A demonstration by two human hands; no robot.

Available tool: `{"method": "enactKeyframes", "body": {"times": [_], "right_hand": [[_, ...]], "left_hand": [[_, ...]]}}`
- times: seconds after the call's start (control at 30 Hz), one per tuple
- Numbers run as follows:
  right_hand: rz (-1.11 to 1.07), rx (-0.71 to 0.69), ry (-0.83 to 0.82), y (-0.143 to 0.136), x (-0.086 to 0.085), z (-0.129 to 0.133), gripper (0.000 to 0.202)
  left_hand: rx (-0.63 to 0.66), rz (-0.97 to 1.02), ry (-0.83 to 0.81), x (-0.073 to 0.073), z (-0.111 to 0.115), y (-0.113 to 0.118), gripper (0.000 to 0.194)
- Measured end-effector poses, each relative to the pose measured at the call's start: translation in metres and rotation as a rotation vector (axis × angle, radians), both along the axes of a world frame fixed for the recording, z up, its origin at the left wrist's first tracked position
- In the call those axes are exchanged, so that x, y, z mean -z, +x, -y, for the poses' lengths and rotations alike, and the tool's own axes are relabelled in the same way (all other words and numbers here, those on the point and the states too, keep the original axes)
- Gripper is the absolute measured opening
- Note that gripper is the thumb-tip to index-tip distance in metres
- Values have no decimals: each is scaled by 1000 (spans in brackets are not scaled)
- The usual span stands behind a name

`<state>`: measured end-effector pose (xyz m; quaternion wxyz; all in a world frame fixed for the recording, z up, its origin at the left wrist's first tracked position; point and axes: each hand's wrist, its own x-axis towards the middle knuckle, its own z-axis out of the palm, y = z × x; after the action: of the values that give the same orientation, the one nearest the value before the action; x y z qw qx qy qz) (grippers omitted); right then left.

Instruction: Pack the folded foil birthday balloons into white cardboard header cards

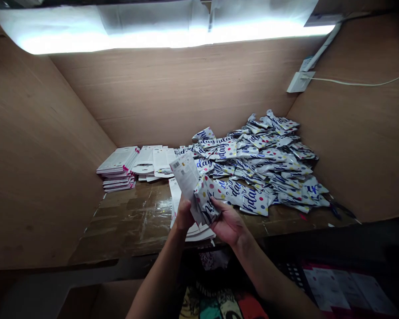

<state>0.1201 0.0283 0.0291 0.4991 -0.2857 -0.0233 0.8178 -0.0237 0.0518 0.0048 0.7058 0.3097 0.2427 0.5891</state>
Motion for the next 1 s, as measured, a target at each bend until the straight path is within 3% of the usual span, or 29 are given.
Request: {"method": "enactKeyframes", "body": {"times": [0.13, 0.17, 0.33, 0.4, 0.5, 0.77, 1.0], "right_hand": [[456, 350, 286, 19, 19, 11, 25], [571, 374, 385, 24, 23, 16, 24], [1079, -31, 1071, 28, 34, 36, 45], [1233, -69, 1184, 24, 35, 36, 54], [1389, -58, 1182, 18, 33, 29, 57], [1465, -79, 1032, 8, 26, 25, 47], [1781, -208, 1025, -14, 5, 6, 35]], "left_hand": [[-126, 137, -103, -12, -11, -16, 94], [-157, 164, -128, -13, -13, -19, 96], [-104, 242, -235, -14, -18, -11, 97], [-82, 235, -245, -13, -17, -1, 95], [-69, 222, -250, -12, -15, 7, 92], [-90, 254, -203, -8, -18, -2, 82], [-24, 258, -213, -2, -15, 17, 77]]}}
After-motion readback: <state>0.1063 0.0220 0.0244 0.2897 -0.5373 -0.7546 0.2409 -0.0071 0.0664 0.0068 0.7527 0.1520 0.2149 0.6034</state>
